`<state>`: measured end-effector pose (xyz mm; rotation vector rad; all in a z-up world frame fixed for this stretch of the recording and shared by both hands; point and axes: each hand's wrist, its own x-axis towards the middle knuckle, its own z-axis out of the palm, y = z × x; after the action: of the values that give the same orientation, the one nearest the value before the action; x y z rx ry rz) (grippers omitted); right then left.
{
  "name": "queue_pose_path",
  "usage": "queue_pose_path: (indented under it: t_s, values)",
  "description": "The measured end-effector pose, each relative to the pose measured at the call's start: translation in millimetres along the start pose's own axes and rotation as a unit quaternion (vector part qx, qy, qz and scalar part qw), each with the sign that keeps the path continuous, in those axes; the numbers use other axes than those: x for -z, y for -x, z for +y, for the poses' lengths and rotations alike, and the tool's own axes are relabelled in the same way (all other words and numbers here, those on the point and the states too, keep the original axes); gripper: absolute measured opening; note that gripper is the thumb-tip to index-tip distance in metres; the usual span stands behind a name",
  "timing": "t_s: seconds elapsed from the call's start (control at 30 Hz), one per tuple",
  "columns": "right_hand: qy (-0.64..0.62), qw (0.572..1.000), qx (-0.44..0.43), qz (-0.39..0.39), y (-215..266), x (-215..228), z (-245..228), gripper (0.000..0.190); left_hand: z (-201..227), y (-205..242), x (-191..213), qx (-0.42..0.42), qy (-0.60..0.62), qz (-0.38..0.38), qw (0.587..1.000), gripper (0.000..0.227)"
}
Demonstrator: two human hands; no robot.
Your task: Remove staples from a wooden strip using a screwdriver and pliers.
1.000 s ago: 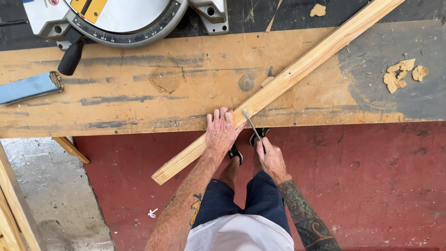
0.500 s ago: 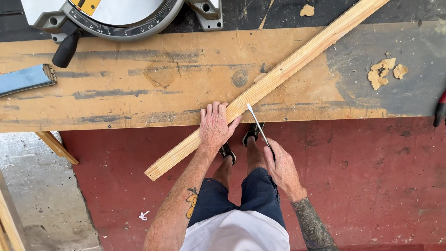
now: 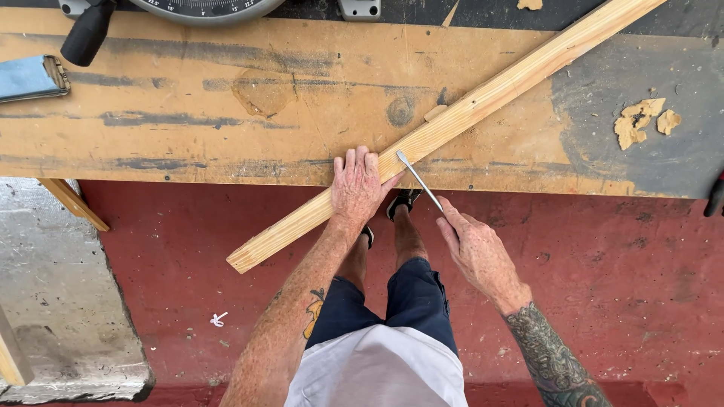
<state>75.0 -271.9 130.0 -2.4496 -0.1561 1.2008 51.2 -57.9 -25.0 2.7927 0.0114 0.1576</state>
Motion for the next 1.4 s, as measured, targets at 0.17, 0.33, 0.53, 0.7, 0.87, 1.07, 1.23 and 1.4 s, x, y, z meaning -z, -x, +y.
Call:
queue_pose_path:
  t_s: [0.17, 0.33, 0.53, 0.7, 0.87, 1.07, 1.23, 1.4]
  values:
    - [-0.046, 0.999, -0.006, -0.006, 1.3, -5.2, -15.7, 0.051, -5.9, 1.2, -10.0, -0.010, 0.001, -0.015, 1.000, 0.060]
    - [-0.166, 0.986, 0.002, 0.024, -9.0, -34.8, 8.7, 0.049, -6.9, -4.7, -10.2, -0.013, 0.004, -0.024, 1.000, 0.063]
    - [-0.031, 0.999, -0.004, 0.006, 3.1, -0.7, -9.4, 0.051, -3.1, 0.3, -2.9, -0.008, 0.009, -0.007, 1.000, 0.061]
    - [-0.017, 0.999, -0.016, -0.023, 21.6, 6.7, -34.7, 0.056, -1.8, 7.2, -10.7, -0.002, 0.006, -0.009, 1.000, 0.061]
    - [-0.007, 0.999, -0.021, -0.048, 16.2, 20.7, -53.5, 0.053, -4.3, 0.0, -8.2, -0.005, 0.009, -0.012, 1.000, 0.061]
    - [0.016, 0.997, -0.011, -0.071, -2.6, 23.0, -51.7, 0.052, -7.6, 0.5, -8.4, 0.000, 0.011, -0.022, 1.000, 0.060]
    - [0.048, 0.999, -0.018, -0.016, 10.7, -13.0, -35.1, 0.055, -5.7, 1.2, -8.2, -0.002, 0.013, -0.039, 0.999, 0.057]
    - [-0.050, 0.982, 0.096, 0.153, -20.0, -101.9, 23.3, 0.059, -6.7, 3.4, -11.2, 0.000, 0.004, -0.031, 1.000, 0.056]
